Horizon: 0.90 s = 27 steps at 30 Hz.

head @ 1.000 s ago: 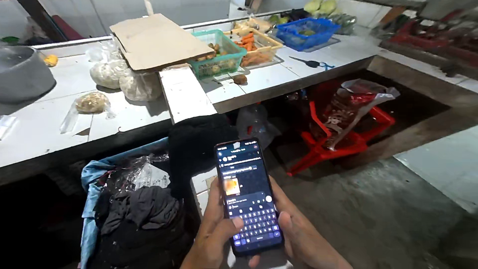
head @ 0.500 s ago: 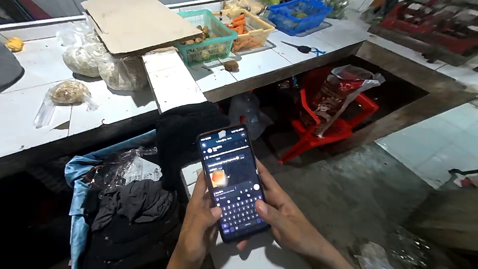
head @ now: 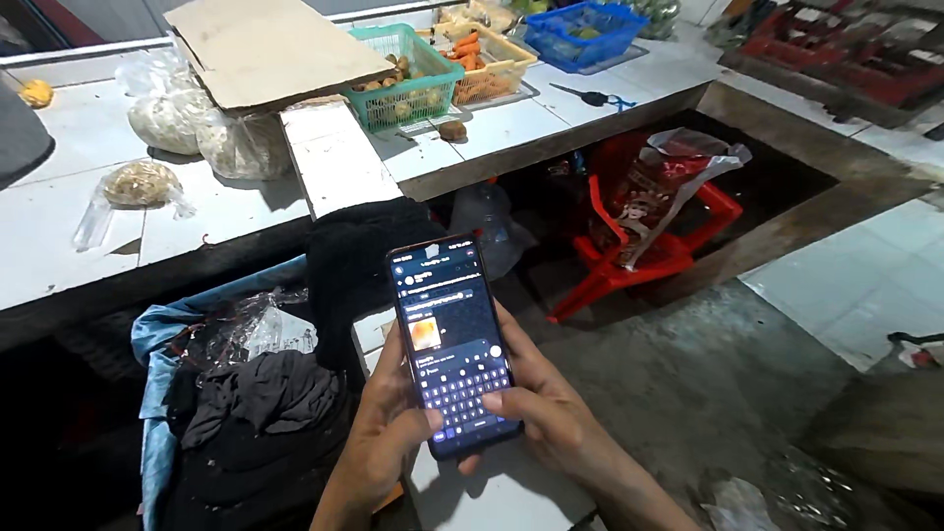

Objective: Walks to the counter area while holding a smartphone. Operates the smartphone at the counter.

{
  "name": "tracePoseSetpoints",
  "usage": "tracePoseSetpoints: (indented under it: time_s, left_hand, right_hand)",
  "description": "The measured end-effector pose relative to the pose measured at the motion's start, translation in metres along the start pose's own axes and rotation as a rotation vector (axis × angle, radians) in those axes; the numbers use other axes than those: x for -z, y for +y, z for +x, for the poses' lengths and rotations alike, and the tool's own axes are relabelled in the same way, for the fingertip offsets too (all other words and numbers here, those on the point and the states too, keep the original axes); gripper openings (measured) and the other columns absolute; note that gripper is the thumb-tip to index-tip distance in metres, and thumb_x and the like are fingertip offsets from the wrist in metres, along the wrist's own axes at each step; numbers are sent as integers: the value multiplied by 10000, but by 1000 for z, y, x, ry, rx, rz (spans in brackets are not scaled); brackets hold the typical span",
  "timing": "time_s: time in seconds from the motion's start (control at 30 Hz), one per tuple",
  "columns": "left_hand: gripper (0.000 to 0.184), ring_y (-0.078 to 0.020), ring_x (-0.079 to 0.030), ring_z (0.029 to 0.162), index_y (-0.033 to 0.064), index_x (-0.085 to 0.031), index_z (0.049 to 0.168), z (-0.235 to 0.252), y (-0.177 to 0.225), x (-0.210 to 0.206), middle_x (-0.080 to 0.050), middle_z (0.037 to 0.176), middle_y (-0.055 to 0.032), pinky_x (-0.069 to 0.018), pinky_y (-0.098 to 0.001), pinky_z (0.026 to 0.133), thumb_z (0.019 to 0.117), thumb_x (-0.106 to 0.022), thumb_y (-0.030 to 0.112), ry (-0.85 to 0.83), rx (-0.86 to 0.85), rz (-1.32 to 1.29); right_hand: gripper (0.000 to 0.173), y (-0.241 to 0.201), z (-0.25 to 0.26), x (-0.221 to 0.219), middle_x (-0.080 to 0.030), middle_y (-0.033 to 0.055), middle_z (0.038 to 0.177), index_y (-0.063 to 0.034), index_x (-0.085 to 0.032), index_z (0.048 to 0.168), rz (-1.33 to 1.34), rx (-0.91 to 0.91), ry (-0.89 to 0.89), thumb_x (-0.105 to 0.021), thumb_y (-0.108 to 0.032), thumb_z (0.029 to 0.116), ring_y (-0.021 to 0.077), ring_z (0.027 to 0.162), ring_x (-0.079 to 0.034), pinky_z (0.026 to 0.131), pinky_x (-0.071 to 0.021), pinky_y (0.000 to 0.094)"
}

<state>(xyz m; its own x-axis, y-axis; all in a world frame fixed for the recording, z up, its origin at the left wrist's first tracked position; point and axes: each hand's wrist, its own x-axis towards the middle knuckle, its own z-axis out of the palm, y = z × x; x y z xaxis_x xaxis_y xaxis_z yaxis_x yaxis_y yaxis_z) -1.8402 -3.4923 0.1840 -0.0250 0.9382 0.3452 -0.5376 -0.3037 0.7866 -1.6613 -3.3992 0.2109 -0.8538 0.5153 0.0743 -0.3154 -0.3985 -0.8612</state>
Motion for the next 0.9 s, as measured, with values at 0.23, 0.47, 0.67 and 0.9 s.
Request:
tracePoseSetpoints:
  time_s: [0.23, 0.47, 0.67, 0.9]
  left_hand:
    - [485, -151, -695, 1116, 267, -421, 1519, 4, 1, -12, -676, 1287, -48, -591, -335, 948, 1051, -544, 299, 191, -6, 32]
    - [492, -143, -680, 1143, 261, -452, 1505, 6, 0, -12, -671, 1297, -44, -578, -335, 970, 1035, -567, 347, 186, -22, 7]
    - [519, -136, -658, 1181, 275, -435, 1524, 4, 1, -12, -656, 1334, -17, -562, -331, 997, 1041, -526, 443, 208, -11, 69]
    - [531, -144, -654, 1186, 259, -422, 1527, 6, 1, -12, -651, 1333, -28, -564, -341, 993, 1037, -539, 428, 210, -1, 66]
  right_hand:
    - [817, 0, -1, -4, -621, 103, 1338, -362, -157, 1632, -72, 6, 8, -491, 2, 981, 259, 1101, -709, 712, -668, 438]
    - [811, -1, -1, -3, -618, 109, 1338, -356, -148, 1635, -66, 14, -3, -487, -2, 990, 261, 1106, -707, 716, -667, 433]
    - [776, -1, 0, -2, -605, 119, 1359, -352, -155, 1636, -61, 10, 4, -514, -55, 1015, 287, 1123, -699, 705, -668, 456]
    - [762, -1, 0, -1, -603, 120, 1360, -333, -154, 1638, -52, 7, 10, -505, -57, 1021, 284, 1126, -699, 703, -670, 449]
